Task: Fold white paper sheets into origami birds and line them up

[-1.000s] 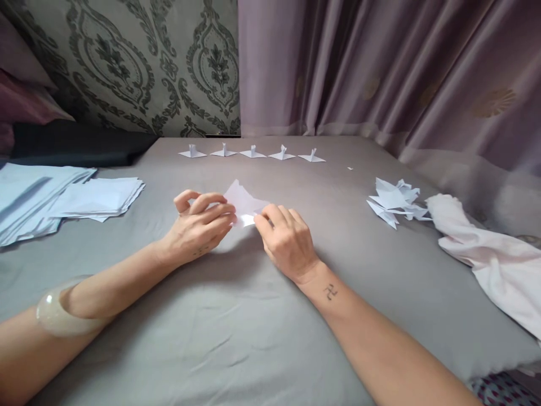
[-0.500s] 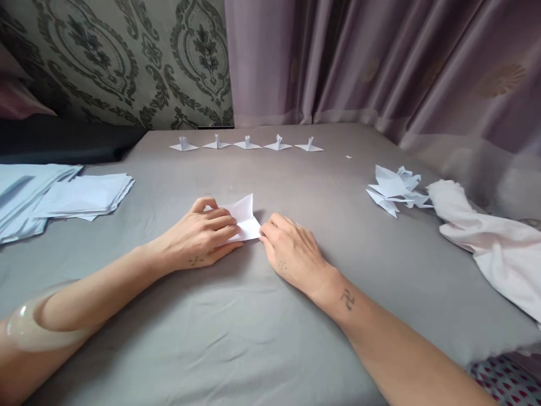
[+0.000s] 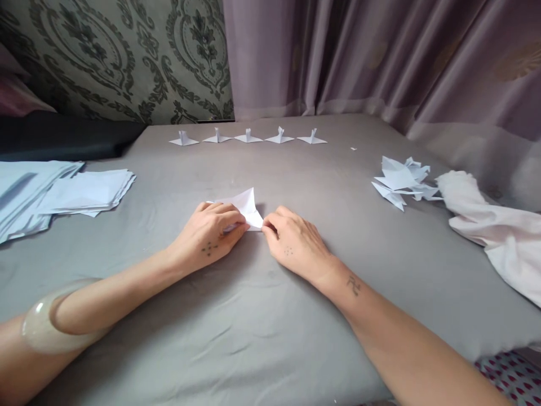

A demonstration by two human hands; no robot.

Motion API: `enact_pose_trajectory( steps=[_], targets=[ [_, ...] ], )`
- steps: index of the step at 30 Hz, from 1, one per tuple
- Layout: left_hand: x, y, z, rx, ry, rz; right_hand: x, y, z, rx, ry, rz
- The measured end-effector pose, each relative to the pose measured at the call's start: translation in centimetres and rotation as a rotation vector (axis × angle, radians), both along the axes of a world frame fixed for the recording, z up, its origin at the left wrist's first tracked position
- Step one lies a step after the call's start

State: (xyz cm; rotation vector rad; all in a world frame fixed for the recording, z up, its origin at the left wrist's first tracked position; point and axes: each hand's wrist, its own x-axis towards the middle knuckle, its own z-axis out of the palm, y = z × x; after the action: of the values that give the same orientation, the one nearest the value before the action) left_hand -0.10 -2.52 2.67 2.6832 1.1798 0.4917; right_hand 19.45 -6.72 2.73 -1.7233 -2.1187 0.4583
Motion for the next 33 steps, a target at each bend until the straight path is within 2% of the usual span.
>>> enact_pose_trajectory(
  steps=[5,12,19,28,33],
  targets=[
    [0.4,0.2,-0.1,-0.023,-0.020,0.030,0.8,0.3,0.2,-0.024,0.047,0.056],
    [0.4,0.5,-0.5,-0.003,-0.043,0.013,0.1,0.5,0.2,-0.043,0.041,-0.041],
    [0.3,0.6,-0.4,-0.050,-0.042,0.015,0.0,0.9,0.0,-0.022,0.044,-0.085],
    [0.4,0.8,-0.8,-0.036,-0.051,0.026,-0.8,-0.3,0.3,0.109,0.205,0.021],
    [0.5,0.8,-0.9,-0.029,-0.061,0.038,-1.5,-0.7,0.0,0.111,0.128,0.082]
  ],
)
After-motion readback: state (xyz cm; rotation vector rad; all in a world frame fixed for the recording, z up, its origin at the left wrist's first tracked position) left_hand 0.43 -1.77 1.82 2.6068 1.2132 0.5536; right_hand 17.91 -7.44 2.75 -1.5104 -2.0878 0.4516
